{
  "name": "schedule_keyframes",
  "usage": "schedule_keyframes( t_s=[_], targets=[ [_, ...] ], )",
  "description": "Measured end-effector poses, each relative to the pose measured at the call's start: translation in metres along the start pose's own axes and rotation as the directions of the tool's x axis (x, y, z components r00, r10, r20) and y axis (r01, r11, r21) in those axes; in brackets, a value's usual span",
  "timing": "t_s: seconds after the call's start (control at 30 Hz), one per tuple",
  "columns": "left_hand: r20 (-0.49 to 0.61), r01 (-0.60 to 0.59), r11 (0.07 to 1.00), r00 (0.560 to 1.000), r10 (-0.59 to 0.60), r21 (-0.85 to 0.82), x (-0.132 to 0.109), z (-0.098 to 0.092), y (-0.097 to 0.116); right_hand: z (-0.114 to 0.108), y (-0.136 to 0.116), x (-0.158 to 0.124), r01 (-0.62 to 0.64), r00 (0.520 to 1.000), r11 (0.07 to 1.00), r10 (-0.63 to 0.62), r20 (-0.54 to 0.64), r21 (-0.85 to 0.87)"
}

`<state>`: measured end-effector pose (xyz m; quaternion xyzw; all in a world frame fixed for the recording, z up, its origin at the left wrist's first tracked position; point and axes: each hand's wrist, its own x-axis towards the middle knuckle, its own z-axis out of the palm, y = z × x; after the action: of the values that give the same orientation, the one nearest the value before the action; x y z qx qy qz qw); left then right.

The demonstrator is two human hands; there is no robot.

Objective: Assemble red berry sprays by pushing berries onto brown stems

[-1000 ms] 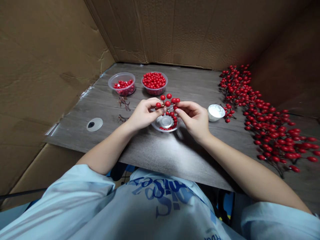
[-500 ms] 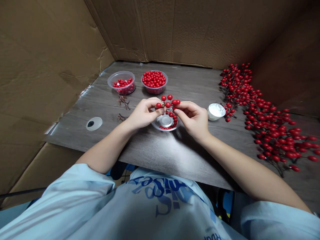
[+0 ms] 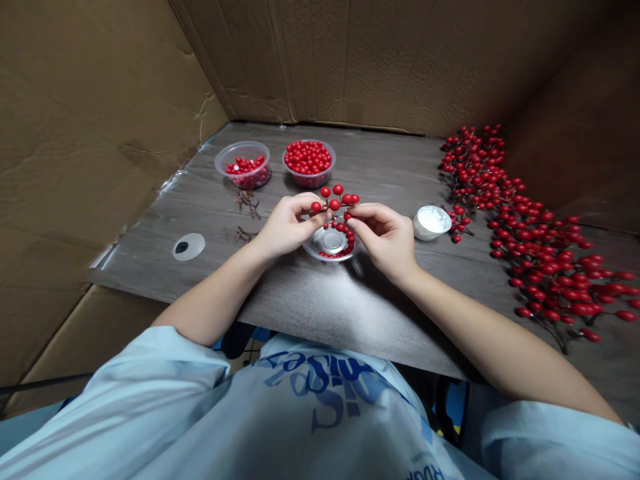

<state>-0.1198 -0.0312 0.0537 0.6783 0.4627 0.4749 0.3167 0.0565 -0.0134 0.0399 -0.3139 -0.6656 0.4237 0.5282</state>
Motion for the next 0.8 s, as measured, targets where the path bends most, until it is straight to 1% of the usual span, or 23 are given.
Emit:
schedule_keyframes(
  t_s=[0.2, 0.37, 0.53, 0.6, 0.67, 0.73, 0.8],
  targets=[
    [0.019, 0.012, 1.000, 1.000, -0.012, -0.003, 0.000, 0.000, 0.001, 0.001, 0.003, -0.001, 0.006, 1.000, 0.999, -0.006, 0.002, 0.032],
    [0.032, 0.009, 1.000, 0.999, -0.009, -0.004, 0.000, 0.000, 0.000, 0.001, 0.004, -0.001, -0.021, 1.000, 0.998, 0.021, 0.004, 0.056],
    [0.026, 0.000, 1.000, 1.000, 0.001, -0.021, 0.000, 0.000, 0.000, 0.001, 0.001, 0.003, -0.019, 0.999, 0.996, 0.015, 0.041, 0.089],
    [0.001, 0.004, 0.999, 1.000, -0.004, -0.050, 0.001, 0.000, 0.001, 0.001, -0.001, 0.005, -0.034, 0.997, 0.995, 0.027, 0.073, 0.098],
    [-0.044, 0.030, 0.994, 0.998, -0.035, -0.108, 0.003, -0.001, 0.002, 0.000, -0.003, 0.009, -0.065, 0.992, 0.993, 0.054, 0.110, 0.102],
    [-0.098, 0.076, 0.979, 0.991, -0.095, -0.187, 0.004, -0.003, 0.002, -0.002, -0.005, 0.013, -0.082, 0.991, 0.992, 0.071, 0.114, 0.093],
    [-0.142, 0.124, 0.957, 0.976, -0.166, -0.262, 0.006, -0.004, 0.001, -0.006, -0.007, 0.020, -0.057, 0.994, 0.998, 0.055, 0.090, 0.014]
  ],
)
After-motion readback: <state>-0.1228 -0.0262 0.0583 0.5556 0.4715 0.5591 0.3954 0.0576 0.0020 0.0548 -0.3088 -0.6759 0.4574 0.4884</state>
